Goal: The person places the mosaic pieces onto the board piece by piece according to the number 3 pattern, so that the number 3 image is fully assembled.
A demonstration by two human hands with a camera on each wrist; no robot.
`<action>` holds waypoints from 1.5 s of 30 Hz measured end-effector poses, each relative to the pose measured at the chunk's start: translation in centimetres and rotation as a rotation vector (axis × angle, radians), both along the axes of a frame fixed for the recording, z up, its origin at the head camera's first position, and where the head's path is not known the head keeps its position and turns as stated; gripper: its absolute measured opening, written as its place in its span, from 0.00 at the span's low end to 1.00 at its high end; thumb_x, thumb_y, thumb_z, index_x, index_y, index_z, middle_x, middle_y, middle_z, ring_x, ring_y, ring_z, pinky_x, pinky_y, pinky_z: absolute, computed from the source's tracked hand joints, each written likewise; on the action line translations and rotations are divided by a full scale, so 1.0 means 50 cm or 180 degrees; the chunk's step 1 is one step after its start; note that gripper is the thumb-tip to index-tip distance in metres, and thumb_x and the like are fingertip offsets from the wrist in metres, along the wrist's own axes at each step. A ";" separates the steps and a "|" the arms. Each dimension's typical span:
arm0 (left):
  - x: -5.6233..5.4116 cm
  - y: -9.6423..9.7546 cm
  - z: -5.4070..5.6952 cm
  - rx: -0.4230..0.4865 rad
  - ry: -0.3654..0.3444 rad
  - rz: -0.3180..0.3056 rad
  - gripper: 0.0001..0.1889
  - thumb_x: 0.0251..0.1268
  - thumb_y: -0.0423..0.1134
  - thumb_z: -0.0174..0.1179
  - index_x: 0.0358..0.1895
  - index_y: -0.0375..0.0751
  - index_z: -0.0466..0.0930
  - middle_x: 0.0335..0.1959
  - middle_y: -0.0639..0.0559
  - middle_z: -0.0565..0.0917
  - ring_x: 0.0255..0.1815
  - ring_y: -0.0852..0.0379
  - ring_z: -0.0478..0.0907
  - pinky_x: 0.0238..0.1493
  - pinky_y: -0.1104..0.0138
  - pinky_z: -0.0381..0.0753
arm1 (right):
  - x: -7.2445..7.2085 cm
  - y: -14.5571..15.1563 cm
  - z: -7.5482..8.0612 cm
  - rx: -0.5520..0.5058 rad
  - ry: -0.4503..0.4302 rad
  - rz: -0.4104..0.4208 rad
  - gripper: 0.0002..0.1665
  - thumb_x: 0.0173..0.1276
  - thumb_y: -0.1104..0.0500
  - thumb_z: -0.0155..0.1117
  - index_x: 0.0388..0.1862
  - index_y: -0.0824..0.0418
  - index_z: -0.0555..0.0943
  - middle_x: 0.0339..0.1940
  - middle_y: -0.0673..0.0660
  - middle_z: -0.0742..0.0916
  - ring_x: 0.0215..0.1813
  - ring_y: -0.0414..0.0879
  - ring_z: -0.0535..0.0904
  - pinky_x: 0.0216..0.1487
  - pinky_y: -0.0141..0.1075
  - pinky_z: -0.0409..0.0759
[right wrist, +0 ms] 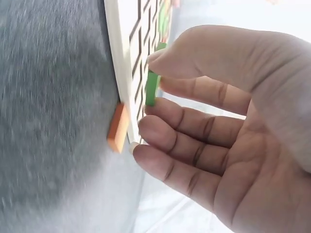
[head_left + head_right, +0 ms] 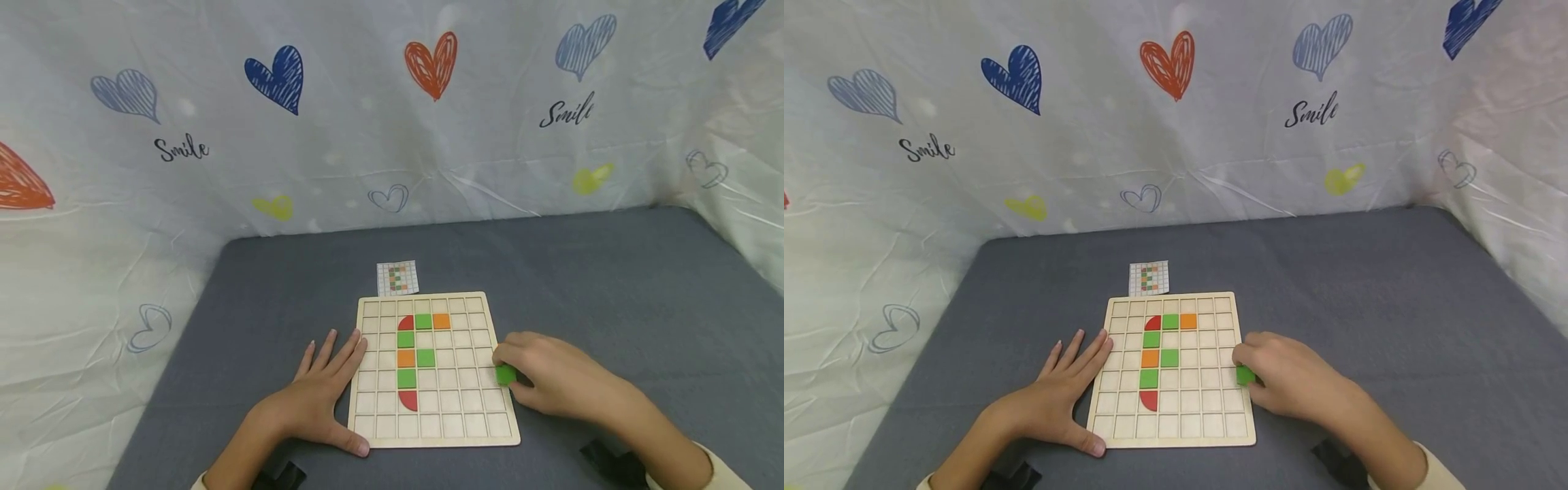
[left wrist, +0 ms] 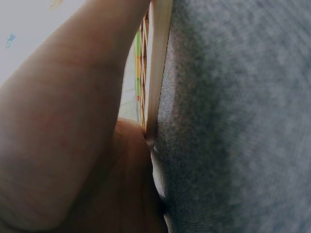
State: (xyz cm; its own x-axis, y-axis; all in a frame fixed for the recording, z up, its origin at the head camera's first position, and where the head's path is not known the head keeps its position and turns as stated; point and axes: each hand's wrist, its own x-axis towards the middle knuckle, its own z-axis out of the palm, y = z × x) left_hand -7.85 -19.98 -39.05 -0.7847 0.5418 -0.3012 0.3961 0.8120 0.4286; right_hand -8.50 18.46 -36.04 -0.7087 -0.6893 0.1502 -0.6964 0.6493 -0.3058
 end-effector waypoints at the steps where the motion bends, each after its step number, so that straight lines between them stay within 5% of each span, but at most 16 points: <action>1: 0.000 0.000 0.000 -0.0003 0.0006 0.0001 0.74 0.34 0.83 0.65 0.83 0.53 0.34 0.83 0.57 0.33 0.80 0.43 0.22 0.71 0.39 0.23 | 0.000 -0.005 -0.001 -0.0022 0.0019 0.0036 0.16 0.50 0.69 0.71 0.35 0.51 0.81 0.29 0.40 0.73 0.30 0.34 0.66 0.29 0.30 0.68; 28: -0.001 0.002 0.001 -0.0026 -0.0067 0.0042 0.74 0.33 0.83 0.65 0.83 0.55 0.34 0.82 0.58 0.33 0.80 0.43 0.22 0.71 0.39 0.23 | 0.002 -0.160 0.003 0.0389 -0.0036 0.0853 0.10 0.56 0.64 0.73 0.32 0.53 0.80 0.25 0.41 0.69 0.29 0.36 0.65 0.29 0.27 0.66; 45: 0.000 0.003 0.003 -0.0001 -0.0018 -0.0004 0.74 0.34 0.83 0.66 0.83 0.53 0.35 0.83 0.56 0.33 0.80 0.42 0.22 0.71 0.38 0.24 | 0.000 -0.185 -0.004 0.0338 -0.0192 0.0903 0.12 0.57 0.64 0.76 0.35 0.50 0.83 0.26 0.42 0.72 0.30 0.36 0.68 0.31 0.26 0.69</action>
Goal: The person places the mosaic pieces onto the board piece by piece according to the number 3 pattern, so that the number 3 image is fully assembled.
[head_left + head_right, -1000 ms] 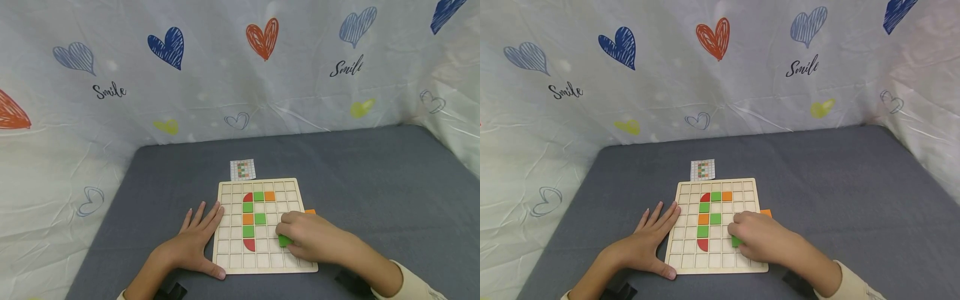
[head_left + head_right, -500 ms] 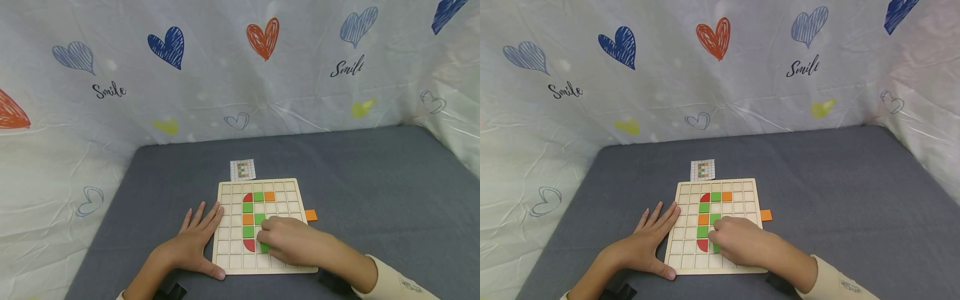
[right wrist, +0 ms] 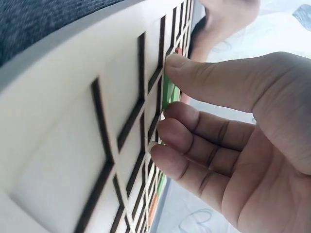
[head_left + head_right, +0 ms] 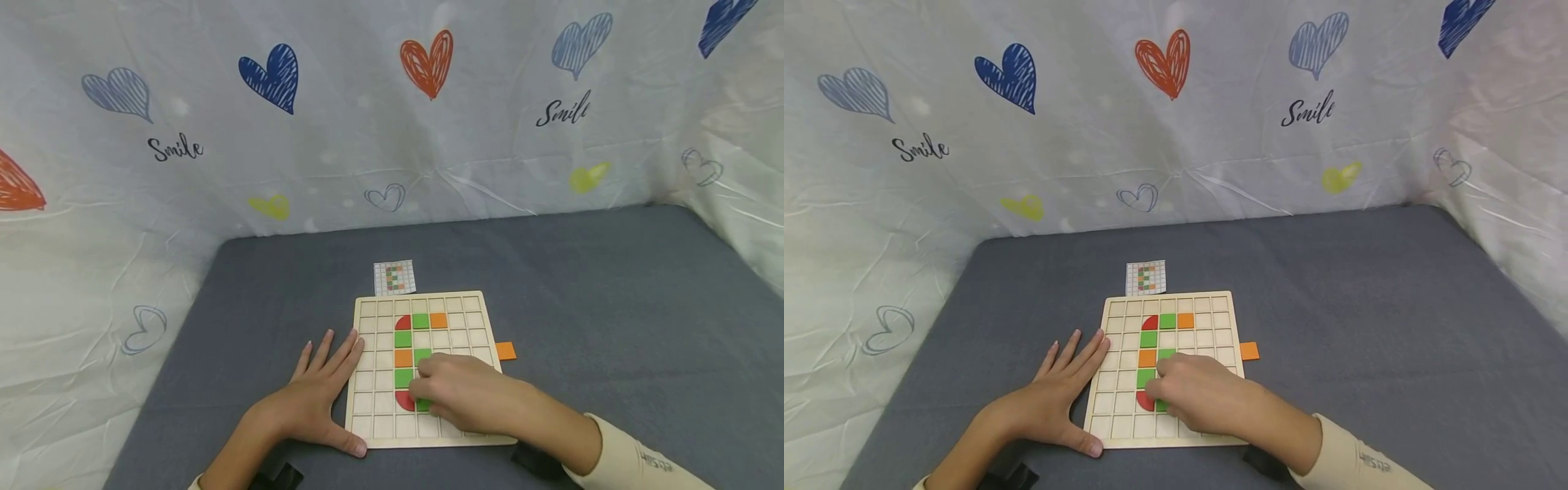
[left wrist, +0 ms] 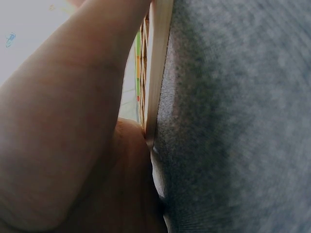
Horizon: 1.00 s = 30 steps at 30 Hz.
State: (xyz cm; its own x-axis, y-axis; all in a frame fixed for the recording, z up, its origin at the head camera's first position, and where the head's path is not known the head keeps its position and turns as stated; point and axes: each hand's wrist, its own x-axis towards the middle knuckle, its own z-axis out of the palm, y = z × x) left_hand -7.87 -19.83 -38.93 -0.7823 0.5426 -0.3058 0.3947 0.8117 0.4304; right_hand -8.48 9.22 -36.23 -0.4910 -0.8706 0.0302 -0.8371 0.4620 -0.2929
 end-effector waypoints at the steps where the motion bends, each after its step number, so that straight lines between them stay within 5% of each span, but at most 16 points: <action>1: 0.000 0.000 -0.001 -0.0004 0.0006 0.0003 0.75 0.34 0.83 0.66 0.83 0.52 0.35 0.83 0.56 0.33 0.80 0.42 0.23 0.71 0.38 0.24 | 0.000 0.000 -0.001 -0.0018 0.0002 0.0003 0.12 0.57 0.64 0.76 0.35 0.50 0.84 0.26 0.42 0.72 0.30 0.36 0.68 0.31 0.26 0.69; 10: 0.000 0.000 -0.003 -0.0006 0.0023 0.0003 0.75 0.33 0.83 0.66 0.83 0.52 0.34 0.83 0.56 0.33 0.80 0.43 0.23 0.72 0.39 0.24 | 0.011 0.017 -0.006 -0.0179 0.0125 0.0057 0.07 0.63 0.62 0.73 0.30 0.49 0.85 0.29 0.41 0.74 0.32 0.35 0.68 0.33 0.25 0.70; 17: 0.000 -0.001 -0.002 0.0002 0.0008 0.0000 0.75 0.33 0.83 0.65 0.83 0.53 0.35 0.83 0.57 0.33 0.80 0.43 0.22 0.71 0.38 0.23 | 0.007 0.065 -0.009 -0.0563 0.0232 0.0232 0.14 0.63 0.65 0.70 0.23 0.49 0.79 0.30 0.38 0.76 0.34 0.34 0.69 0.38 0.23 0.69; 24: 0.001 0.000 -0.001 0.0004 0.0022 0.0009 0.75 0.33 0.83 0.66 0.83 0.52 0.35 0.83 0.56 0.34 0.80 0.42 0.22 0.71 0.38 0.23 | -0.006 0.129 -0.012 -0.0858 0.0351 -0.0050 0.13 0.59 0.69 0.72 0.29 0.50 0.82 0.32 0.39 0.78 0.37 0.34 0.71 0.39 0.26 0.74; 30: 0.001 0.000 -0.002 0.0023 0.0010 0.0009 0.74 0.34 0.82 0.66 0.83 0.52 0.35 0.83 0.56 0.34 0.79 0.42 0.22 0.71 0.38 0.23 | -0.021 0.174 -0.009 -0.0743 0.0478 -0.0503 0.14 0.57 0.69 0.74 0.30 0.50 0.82 0.36 0.41 0.80 0.40 0.35 0.73 0.38 0.31 0.77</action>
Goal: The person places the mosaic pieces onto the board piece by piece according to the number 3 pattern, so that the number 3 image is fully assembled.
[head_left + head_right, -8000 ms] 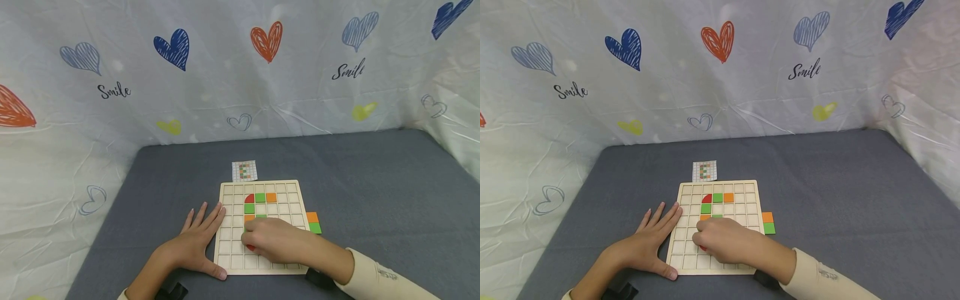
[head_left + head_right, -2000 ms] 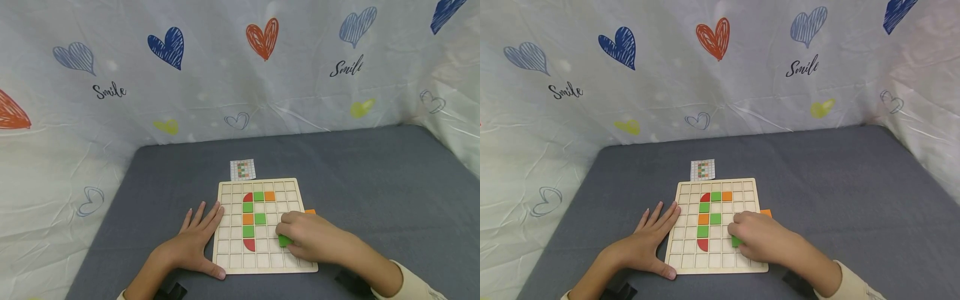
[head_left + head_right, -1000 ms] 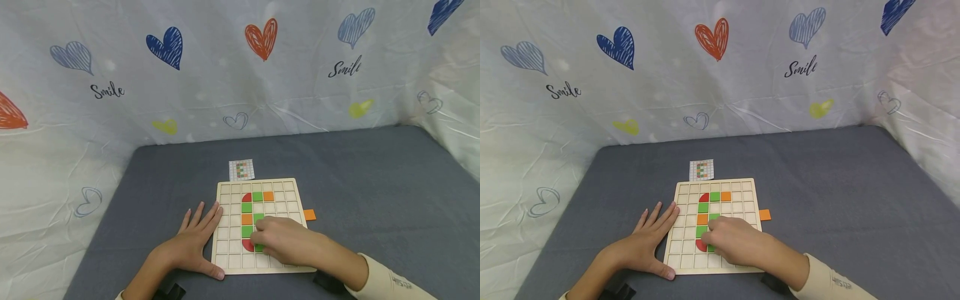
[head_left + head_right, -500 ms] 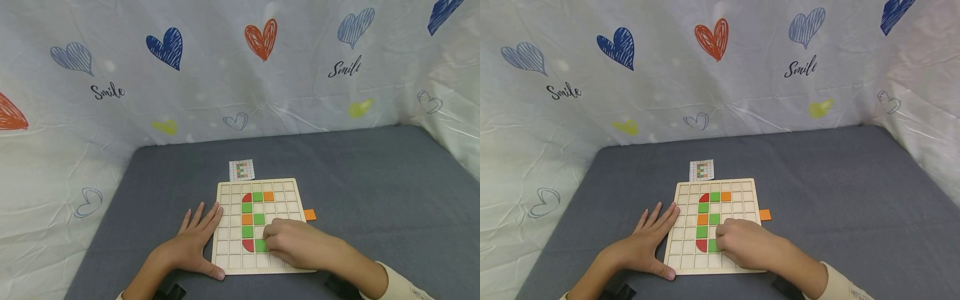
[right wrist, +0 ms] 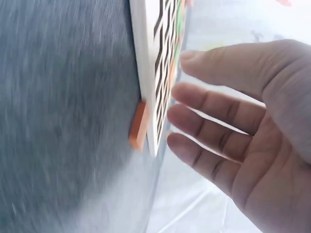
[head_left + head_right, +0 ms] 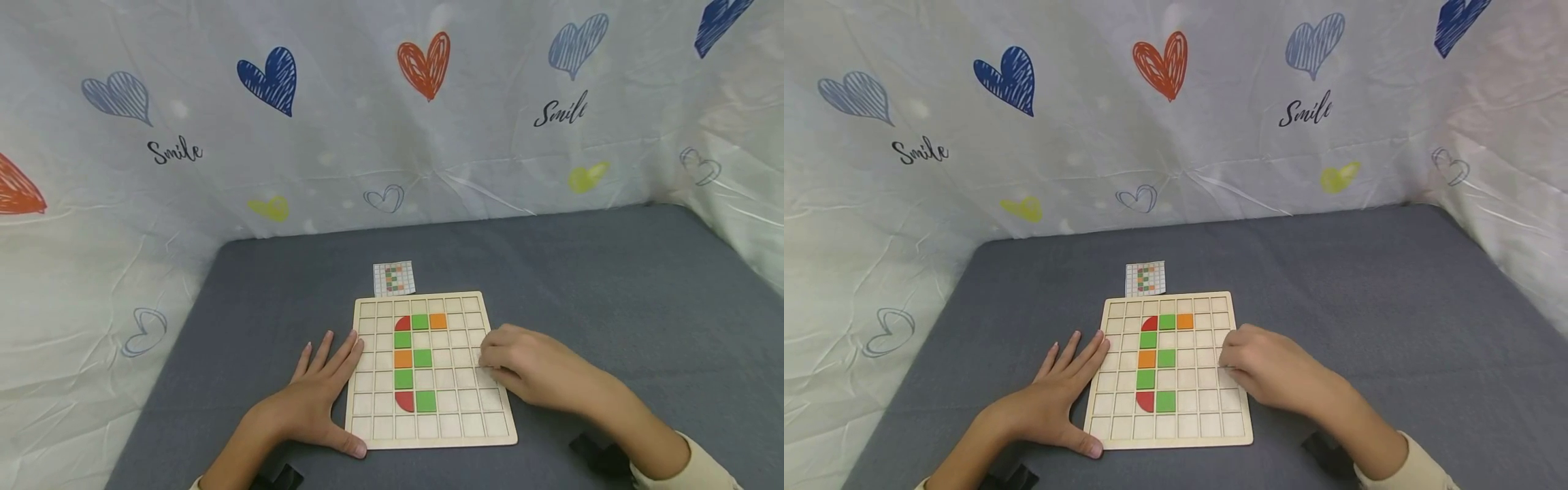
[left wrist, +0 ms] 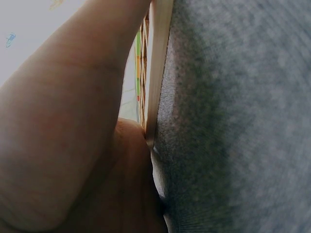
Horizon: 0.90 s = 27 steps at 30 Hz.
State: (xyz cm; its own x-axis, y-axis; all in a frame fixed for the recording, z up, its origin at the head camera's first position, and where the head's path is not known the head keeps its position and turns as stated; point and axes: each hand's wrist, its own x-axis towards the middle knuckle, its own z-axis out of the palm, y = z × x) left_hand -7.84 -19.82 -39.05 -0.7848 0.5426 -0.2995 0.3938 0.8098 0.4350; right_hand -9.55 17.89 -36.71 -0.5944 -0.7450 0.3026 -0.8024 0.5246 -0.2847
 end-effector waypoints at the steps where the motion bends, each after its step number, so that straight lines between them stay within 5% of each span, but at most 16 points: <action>1: 0.000 0.000 0.000 0.0004 -0.0004 0.0001 0.74 0.34 0.82 0.66 0.83 0.52 0.35 0.83 0.56 0.34 0.79 0.42 0.22 0.71 0.38 0.23 | -0.003 0.006 0.001 0.0037 -0.0003 -0.0076 0.14 0.56 0.69 0.75 0.31 0.50 0.83 0.37 0.41 0.81 0.40 0.36 0.74 0.38 0.32 0.77; 10: 0.002 -0.002 -0.003 0.0010 -0.0007 0.0012 0.74 0.34 0.83 0.66 0.83 0.53 0.35 0.83 0.56 0.34 0.80 0.43 0.22 0.71 0.38 0.23 | -0.021 0.040 -0.004 0.0321 -0.0121 -0.0413 0.22 0.50 0.69 0.81 0.26 0.46 0.78 0.35 0.41 0.81 0.36 0.38 0.72 0.32 0.35 0.75; 27: 0.000 -0.004 -0.004 0.0027 0.0062 -0.0006 0.75 0.34 0.83 0.66 0.83 0.53 0.35 0.83 0.56 0.34 0.80 0.42 0.23 0.71 0.38 0.23 | -0.027 0.040 -0.013 0.0334 -0.0089 -0.0571 0.13 0.54 0.68 0.79 0.32 0.53 0.87 0.33 0.43 0.84 0.35 0.39 0.79 0.34 0.37 0.81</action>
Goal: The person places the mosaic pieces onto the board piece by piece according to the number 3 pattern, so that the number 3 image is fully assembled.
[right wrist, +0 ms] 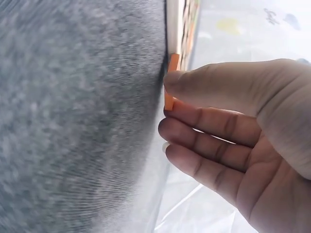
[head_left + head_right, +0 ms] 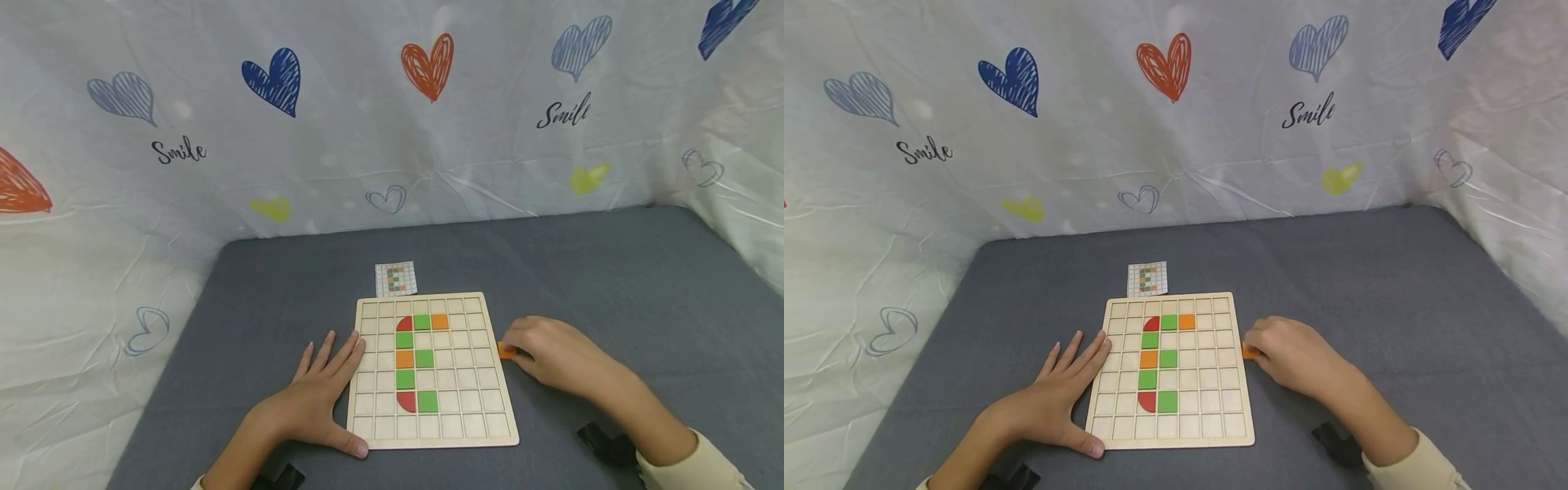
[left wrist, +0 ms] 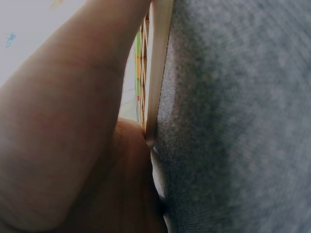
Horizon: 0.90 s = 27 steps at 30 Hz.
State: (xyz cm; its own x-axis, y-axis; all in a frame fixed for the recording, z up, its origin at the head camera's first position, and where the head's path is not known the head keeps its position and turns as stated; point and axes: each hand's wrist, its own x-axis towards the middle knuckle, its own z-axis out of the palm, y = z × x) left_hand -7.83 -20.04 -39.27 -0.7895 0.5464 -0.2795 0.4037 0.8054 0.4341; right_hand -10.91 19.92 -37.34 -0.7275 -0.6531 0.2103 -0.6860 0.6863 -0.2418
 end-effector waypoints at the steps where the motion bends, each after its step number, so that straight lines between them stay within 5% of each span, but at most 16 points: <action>1: 0.000 0.000 0.000 0.0001 0.0001 -0.0004 0.75 0.34 0.83 0.66 0.83 0.53 0.35 0.83 0.56 0.34 0.80 0.42 0.23 0.71 0.38 0.23 | 0.000 0.001 0.001 -0.0004 -0.0010 -0.0002 0.13 0.54 0.68 0.79 0.33 0.53 0.87 0.33 0.43 0.85 0.36 0.39 0.80 0.35 0.38 0.81; 15: 0.000 0.000 0.000 -0.0025 -0.0006 0.0002 0.75 0.34 0.83 0.66 0.83 0.53 0.35 0.83 0.56 0.34 0.80 0.42 0.23 0.72 0.39 0.23 | 0.015 -0.022 0.017 -0.0273 -0.0025 0.0283 0.13 0.54 0.68 0.79 0.34 0.53 0.87 0.34 0.42 0.83 0.36 0.37 0.78 0.35 0.35 0.80; 27: 0.001 0.001 0.001 -0.0052 -0.0005 0.0007 0.75 0.33 0.83 0.65 0.83 0.52 0.35 0.83 0.56 0.34 0.80 0.42 0.23 0.72 0.39 0.23 | 0.029 -0.064 0.019 -0.0189 -0.0121 0.0555 0.13 0.54 0.69 0.77 0.31 0.52 0.85 0.32 0.42 0.80 0.33 0.35 0.72 0.33 0.32 0.76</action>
State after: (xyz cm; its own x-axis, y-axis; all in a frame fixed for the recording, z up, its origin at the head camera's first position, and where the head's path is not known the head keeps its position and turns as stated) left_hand -7.75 -19.98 -39.21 -0.7903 0.5399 -0.2897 0.4011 0.8133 0.4215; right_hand -9.48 16.73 -36.39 -0.6126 -0.7572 0.2265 -0.7828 0.5417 -0.3063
